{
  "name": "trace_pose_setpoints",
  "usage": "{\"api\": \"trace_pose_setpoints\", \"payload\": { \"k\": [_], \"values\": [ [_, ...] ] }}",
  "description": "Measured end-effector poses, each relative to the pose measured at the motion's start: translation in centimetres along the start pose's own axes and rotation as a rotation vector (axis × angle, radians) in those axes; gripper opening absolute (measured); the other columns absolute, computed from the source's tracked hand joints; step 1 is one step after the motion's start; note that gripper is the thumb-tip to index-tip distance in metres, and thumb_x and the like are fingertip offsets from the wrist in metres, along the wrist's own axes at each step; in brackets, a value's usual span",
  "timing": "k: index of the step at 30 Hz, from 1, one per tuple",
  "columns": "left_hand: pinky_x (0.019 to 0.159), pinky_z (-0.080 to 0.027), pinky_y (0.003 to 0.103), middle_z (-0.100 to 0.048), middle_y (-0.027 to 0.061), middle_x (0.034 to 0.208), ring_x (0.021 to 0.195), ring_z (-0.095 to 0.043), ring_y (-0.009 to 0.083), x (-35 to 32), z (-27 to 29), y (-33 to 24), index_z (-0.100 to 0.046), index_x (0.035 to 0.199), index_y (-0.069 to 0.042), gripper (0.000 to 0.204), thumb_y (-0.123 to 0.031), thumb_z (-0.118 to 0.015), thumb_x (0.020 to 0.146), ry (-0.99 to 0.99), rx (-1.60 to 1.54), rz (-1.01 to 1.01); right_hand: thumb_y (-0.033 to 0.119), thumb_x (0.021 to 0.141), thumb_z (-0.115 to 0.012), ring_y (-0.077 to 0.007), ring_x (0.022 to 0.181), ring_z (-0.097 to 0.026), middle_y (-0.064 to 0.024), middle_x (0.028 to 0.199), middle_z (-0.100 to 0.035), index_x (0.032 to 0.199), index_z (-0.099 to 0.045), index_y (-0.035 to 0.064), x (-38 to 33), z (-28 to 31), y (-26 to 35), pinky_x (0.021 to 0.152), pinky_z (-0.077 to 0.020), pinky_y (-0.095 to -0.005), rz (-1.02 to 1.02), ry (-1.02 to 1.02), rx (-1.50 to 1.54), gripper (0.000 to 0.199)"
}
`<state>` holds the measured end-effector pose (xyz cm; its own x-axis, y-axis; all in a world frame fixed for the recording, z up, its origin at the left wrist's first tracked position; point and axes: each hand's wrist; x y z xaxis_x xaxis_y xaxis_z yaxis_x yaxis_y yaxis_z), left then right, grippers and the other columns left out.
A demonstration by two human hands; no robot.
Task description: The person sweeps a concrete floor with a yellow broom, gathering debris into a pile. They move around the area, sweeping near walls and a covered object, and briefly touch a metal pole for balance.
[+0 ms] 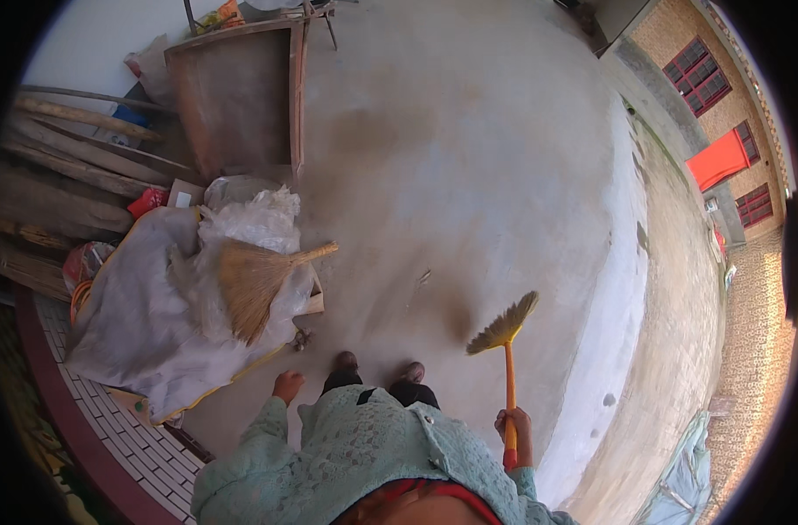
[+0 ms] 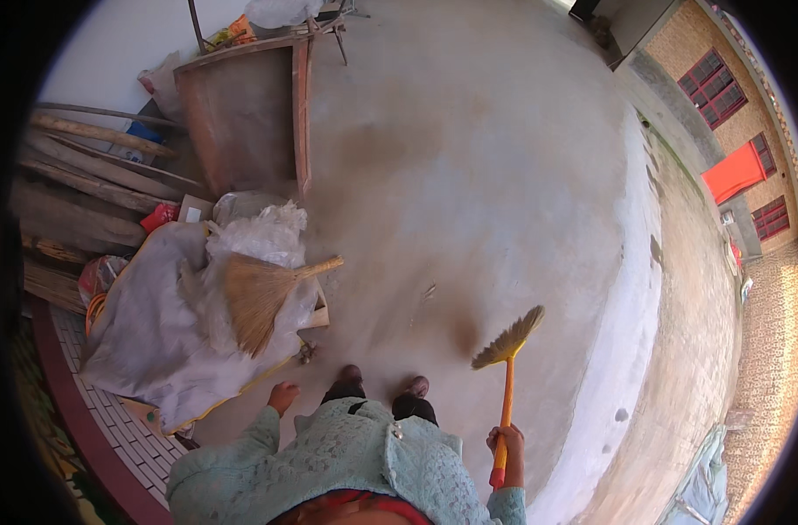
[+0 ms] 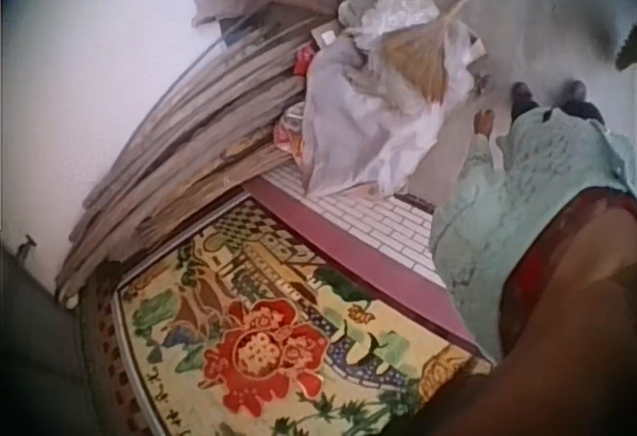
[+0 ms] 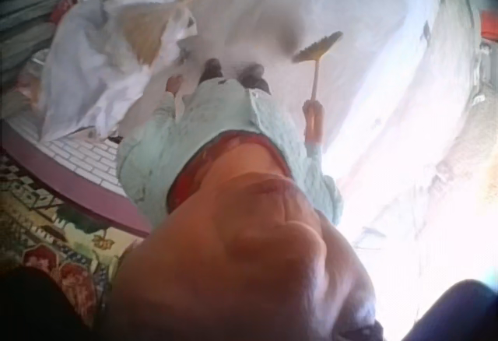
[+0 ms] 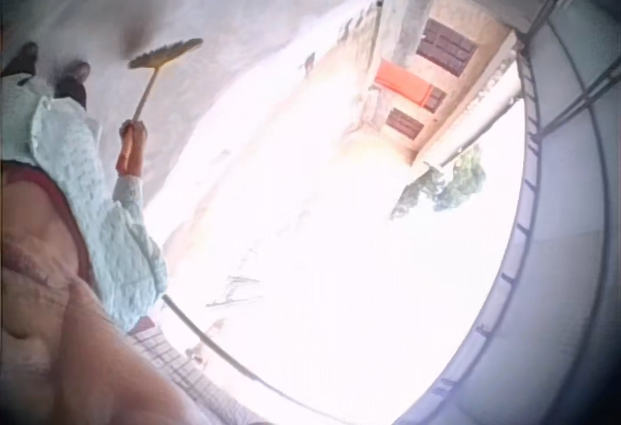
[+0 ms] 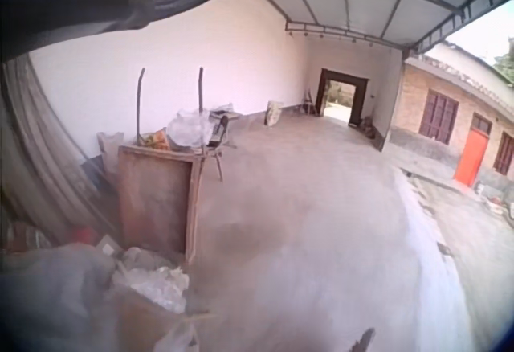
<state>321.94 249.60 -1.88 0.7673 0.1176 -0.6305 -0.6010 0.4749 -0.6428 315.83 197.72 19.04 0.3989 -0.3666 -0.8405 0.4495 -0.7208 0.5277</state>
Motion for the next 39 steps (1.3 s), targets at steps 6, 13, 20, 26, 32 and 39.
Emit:
{"api": "trace_pose_setpoints", "payload": {
  "k": [6,13,20,26,32,39],
  "values": [
    [0.071,-0.043,0.032,-0.06,0.0122,0.083,0.079,-0.057,0.0222,-0.2,-0.7,-4.8,-0.058,0.091,0.0,0.028,-0.021,-0.057,0.072,-0.076,-0.091,0.067,0.001,0.074,-0.039,-0.0106,0.046,-0.042,-0.0049,0.057,-0.039,0.072,-0.034,-0.0012,12.3,4.6,0.4,0.04,-0.0411,-0.0184,-0.398,0.12,0.385,0.006],
    [0.071,-0.043,0.029,-0.06,0.0111,0.088,0.08,-0.056,0.0188,-11.3,-4.5,-5.0,-0.059,0.092,0.001,0.029,-0.019,-0.055,0.072,-0.132,-0.23,0.41,0.004,0.076,-0.039,-0.0071,0.043,-0.037,-0.001,0.058,-0.037,0.072,-0.033,0.0007,20.8,-4.3,7.0,0.039,-0.0374,-0.0165,-0.513,0.422,-0.066,0.008],
    [0.073,-0.043,0.031,-0.06,0.0113,0.089,0.082,-0.056,0.0201,-11.9,-9.5,-5.9,-0.061,0.09,0.001,0.028,-0.02,-0.055,0.072,-0.072,-0.215,0.337,-0.007,0.068,-0.038,-0.0059,0.043,-0.035,-0.003,0.064,-0.038,0.108,-0.034,0.0081,15.5,-7.8,11.6,0.036,-0.0328,-0.0178,-0.257,0.501,-0.45,0.043],
    [0.074,-0.042,0.031,-0.058,0.0083,0.094,0.085,-0.054,0.0185,-10.3,-10.0,-5.8,-0.06,0.095,-0.002,0.03,-0.023,-0.054,0.075,-0.096,-0.194,0.289,-0.009,0.062,-0.04,-0.007,0.041,-0.036,-0.0048,0.066,-0.042,0.131,-0.023,0.0133,7.3,-7.5,12.5,0.034,-0.0327,-0.0188,-0.368,0.554,-0.66,0.074],
    [0.071,-0.043,0.031,-0.059,0.0084,0.087,0.079,-0.054,0.0187,-11.4,-9.2,-4.3,-0.06,0.093,-0.003,0.03,-0.024,-0.056,0.073,-0.155,-0.279,0.352,-0.008,0.063,-0.046,-0.0098,0.042,-0.041,-0.006,0.065,-0.047,0.128,-0.031,0.0073,10.3,-7.1,7.4,0.035,-0.0351,-0.0226,-0.429,0.739,-1.003,0.068],
    [0.055,-0.042,0.027,-0.059,0.0053,0.077,0.063,-0.05,0.0134,-13.5,-7.0,-5.2,-0.061,0.089,-0.004,0.025,-0.022,-0.057,0.071,-0.274,-0.355,0.401,-0.006,0.068,-0.052,-0.0159,0.04,-0.046,-0.0104,0.056,-0.049,0.128,-0.025,-0.0015,18.2,-9.0,4.7,0.036,-0.0378,-0.0273,-0.507,0.561,-0.947,0.066]
  ]
}}
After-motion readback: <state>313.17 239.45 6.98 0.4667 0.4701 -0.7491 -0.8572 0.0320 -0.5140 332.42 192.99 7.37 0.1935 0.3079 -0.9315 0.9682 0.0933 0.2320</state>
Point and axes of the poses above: each hand's wrist, its own x-axis towards the middle knuckle, its own z-axis out of the back of the hand, y = z × x
